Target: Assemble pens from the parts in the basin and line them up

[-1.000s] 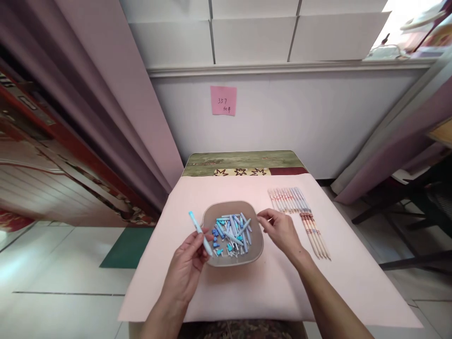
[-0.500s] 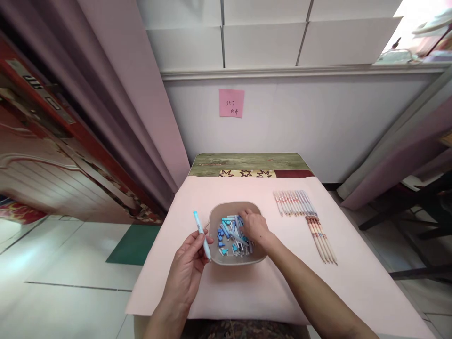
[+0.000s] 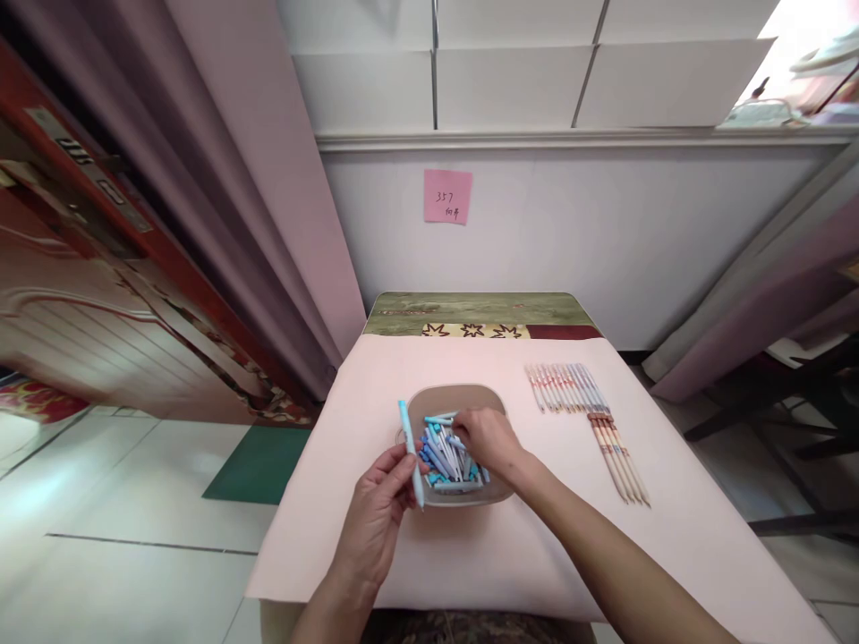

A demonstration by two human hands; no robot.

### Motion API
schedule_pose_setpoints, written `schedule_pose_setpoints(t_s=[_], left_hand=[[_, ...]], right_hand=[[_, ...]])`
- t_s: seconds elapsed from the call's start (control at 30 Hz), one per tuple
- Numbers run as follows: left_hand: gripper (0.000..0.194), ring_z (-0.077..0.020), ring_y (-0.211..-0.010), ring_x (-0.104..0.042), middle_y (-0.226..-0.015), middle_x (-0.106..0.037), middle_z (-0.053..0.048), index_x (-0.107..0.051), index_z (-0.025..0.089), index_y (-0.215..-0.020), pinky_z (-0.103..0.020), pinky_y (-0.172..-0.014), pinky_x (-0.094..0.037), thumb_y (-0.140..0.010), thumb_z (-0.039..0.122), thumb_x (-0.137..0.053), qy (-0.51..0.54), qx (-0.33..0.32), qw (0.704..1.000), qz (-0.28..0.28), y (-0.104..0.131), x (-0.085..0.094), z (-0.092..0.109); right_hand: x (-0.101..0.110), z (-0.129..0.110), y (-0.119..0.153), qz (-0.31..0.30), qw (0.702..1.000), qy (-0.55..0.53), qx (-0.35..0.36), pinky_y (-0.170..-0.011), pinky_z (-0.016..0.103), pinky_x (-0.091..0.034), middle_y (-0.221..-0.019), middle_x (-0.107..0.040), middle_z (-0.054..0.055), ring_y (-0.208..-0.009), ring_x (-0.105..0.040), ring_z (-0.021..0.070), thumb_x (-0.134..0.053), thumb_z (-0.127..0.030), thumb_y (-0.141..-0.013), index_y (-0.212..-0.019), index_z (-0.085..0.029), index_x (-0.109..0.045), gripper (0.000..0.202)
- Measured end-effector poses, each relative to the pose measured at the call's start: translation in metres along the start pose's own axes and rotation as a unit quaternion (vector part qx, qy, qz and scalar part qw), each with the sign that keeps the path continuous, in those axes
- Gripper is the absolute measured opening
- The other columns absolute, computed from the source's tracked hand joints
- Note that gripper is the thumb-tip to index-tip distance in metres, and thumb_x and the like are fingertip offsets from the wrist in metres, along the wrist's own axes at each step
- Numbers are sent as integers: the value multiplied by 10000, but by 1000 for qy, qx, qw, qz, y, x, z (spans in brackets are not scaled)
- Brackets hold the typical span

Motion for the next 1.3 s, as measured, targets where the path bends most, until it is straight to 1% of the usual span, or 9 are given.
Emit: schedule_pose_setpoints(t_s=[0.17,0.37,0.6,0.7,0.73,0.83,0.93,1.07,1.3], left_hand=[[345,-84,-513,-487,-722,-672,-58,-714,139,-957,-197,-457,-373,-663,312,-764,-28,20,999,-36,7,-8,-12],[326,-93,-527,-468,-705,-661,-51,-719,146,-924,-196,-466,-367,-657,328,-765,-53,16,998,-20,8,-4,-12],[314,-101,-566,-457,-701,-651,-38,-715,168,-972,-196,-497,-360,-707,336,-731,-113,8,992,-59,8,-11,-15],[305,-98,-563,-442,-687,-650,-36,-717,169,-964,-195,-501,-349,-713,341,-726,-138,6,989,-60,10,-12,-17],[307,-96,-552,-433,-680,-648,-35,-718,167,-962,-198,-497,-345,-713,347,-725,-141,12,988,-66,10,-14,-19],[326,-95,-536,-427,-663,-644,-40,-722,156,-948,-206,-488,-335,-694,360,-737,-144,31,985,-94,12,-25,-26],[345,-99,-541,-440,-645,-643,-47,-727,144,-923,-205,-483,-324,-661,366,-758,-145,40,983,-104,15,-32,-30],[357,-99,-550,-440,-645,-643,-41,-726,144,-915,-204,-488,-317,-653,384,-758,-147,41,983,-102,20,-35,-27],[363,-96,-552,-429,-646,-639,-30,-714,127,-936,-213,-502,-314,-678,381,-738,-155,37,982,-104,23,-36,-24]], right_hand=[[-20,-26,-39,-21,999,8,30,-734,283,-459,-926,-721,149,-886,-671,243,-444,-206,-906,-936,-164,-714,275],[-32,-40,-48,-32,999,-8,32,-743,311,-477,-907,-715,182,-866,-678,263,-486,-134,-861,-882,-123,-711,226],[1,-13,-28,62,990,-123,-7,-758,279,-468,-966,-694,133,-886,-651,219,-509,-229,-846,-933,-135,-640,183],[20,8,-6,95,975,-201,-16,-660,224,-477,-824,-687,67,-722,-647,135,-272,-226,-944,-946,-145,-572,310],[25,13,1,103,960,-259,-17,-597,207,-474,-775,-672,48,-645,-632,115,-193,-248,-964,-931,-149,-549,371],[33,21,16,102,831,-547,-4,-475,194,-438,-676,-610,11,-518,-567,98,-282,-447,-950,-818,-165,-516,391],[35,16,22,75,741,-667,12,-436,176,-398,-584,-552,-28,-468,-519,80,-458,-549,-869,-739,-174,-505,399],[34,13,23,65,713,-698,10,-411,167,-376,-543,-541,-39,-437,-493,68,-538,-571,-822,-707,-170,-507,418],[34,12,22,46,719,-693,27,-399,169,-385,-539,-543,-38,-442,-506,74,-553,-566,-817,-693,-165,-517,421]])
Point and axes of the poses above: each hand's wrist, its own y-axis away from the middle knuckle, its own x-axis out of the back of the hand, z = x × y, the point moved 7 cm from there along -y, towards the middle knuckle
